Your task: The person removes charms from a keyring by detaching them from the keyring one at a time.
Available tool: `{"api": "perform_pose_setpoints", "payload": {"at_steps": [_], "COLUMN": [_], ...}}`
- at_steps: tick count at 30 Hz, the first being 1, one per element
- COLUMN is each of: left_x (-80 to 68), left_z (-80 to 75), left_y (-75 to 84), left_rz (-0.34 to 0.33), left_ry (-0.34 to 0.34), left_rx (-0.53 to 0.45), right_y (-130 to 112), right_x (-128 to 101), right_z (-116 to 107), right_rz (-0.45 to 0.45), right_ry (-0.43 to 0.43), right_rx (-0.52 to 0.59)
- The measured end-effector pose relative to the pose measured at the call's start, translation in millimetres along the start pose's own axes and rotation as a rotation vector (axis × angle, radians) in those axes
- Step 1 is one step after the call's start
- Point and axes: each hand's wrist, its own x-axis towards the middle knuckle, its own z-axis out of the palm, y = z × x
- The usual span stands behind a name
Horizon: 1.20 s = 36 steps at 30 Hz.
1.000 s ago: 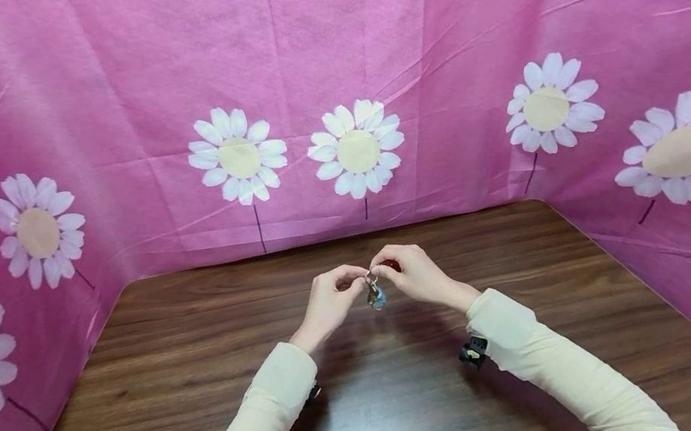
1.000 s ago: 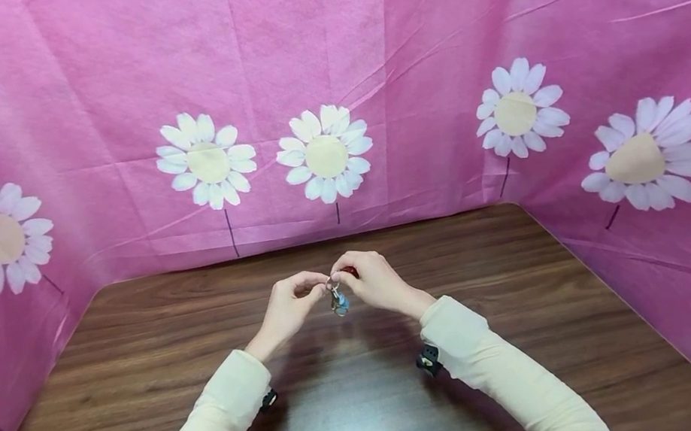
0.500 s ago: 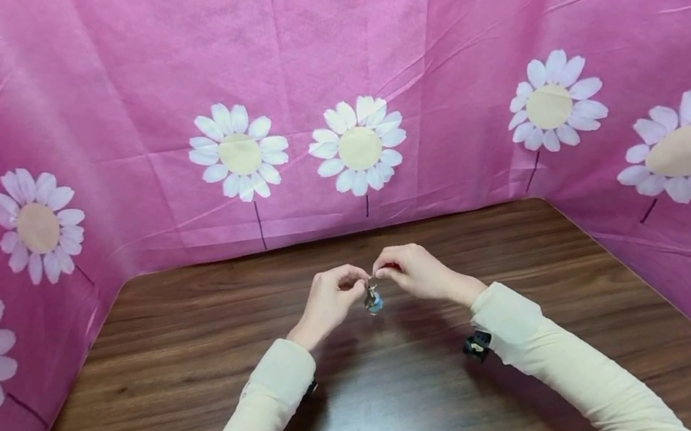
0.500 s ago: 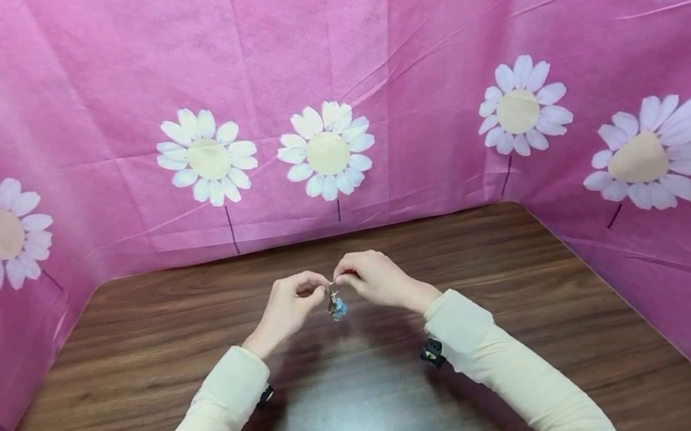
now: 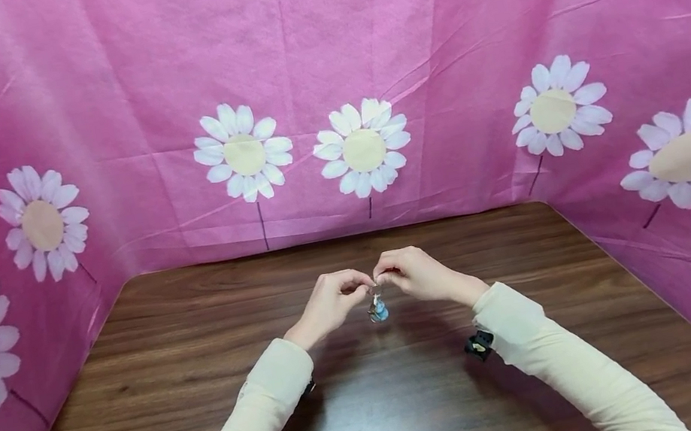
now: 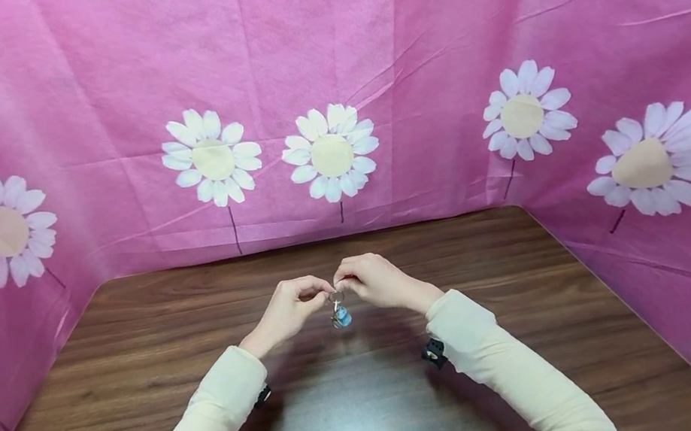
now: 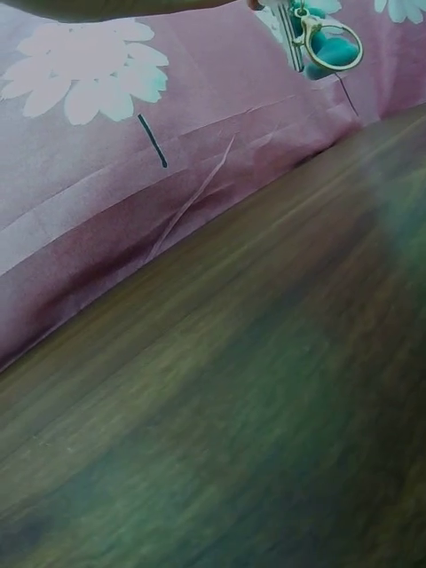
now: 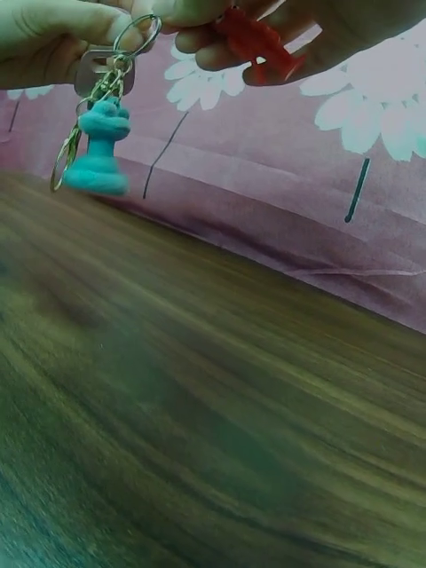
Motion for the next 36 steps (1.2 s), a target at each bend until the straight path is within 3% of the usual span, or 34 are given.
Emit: {"api": "perform_pose_setpoints", "payload": {"at_steps": [5,10,15,19,27,36], "left_x": [1.0,-1.6,-3.7,-3.1,-2.1,0.8], "left_z": [2.4,7.7,11.3,13.4,19.7,24.5], "left_y": [-1.2,-5.2,-6.4,-4.9,2.5,4.9], "left_rz": [0.018,-0.059,-0.130,-0.163,-0.253,-0.280], "left_ry": [-0.007,0.023,0.167,0.248,0.205,0.238], "left_rx": [0.042,0.043,0.029,0.019,-0.089,-0.077], "right_y": [-0.2,-3.1,-4.0,-2.0,-3.5,-5.8], "right_x": [-0.2,0.6,-0.5,-0.1,1.8,3.6], "right_z": [-2.8,-2.3,2.3,5.2,9.1,11.4], "right_rz": [0.167,0.294,0.384,0.431,0.428,0.402], "right_ry": [-0.143,-0.229,-0.140,-0.039,0.014,0.034], "right_rx": [0.158,0.227,0.313,0.304,0.268,0.221]}}
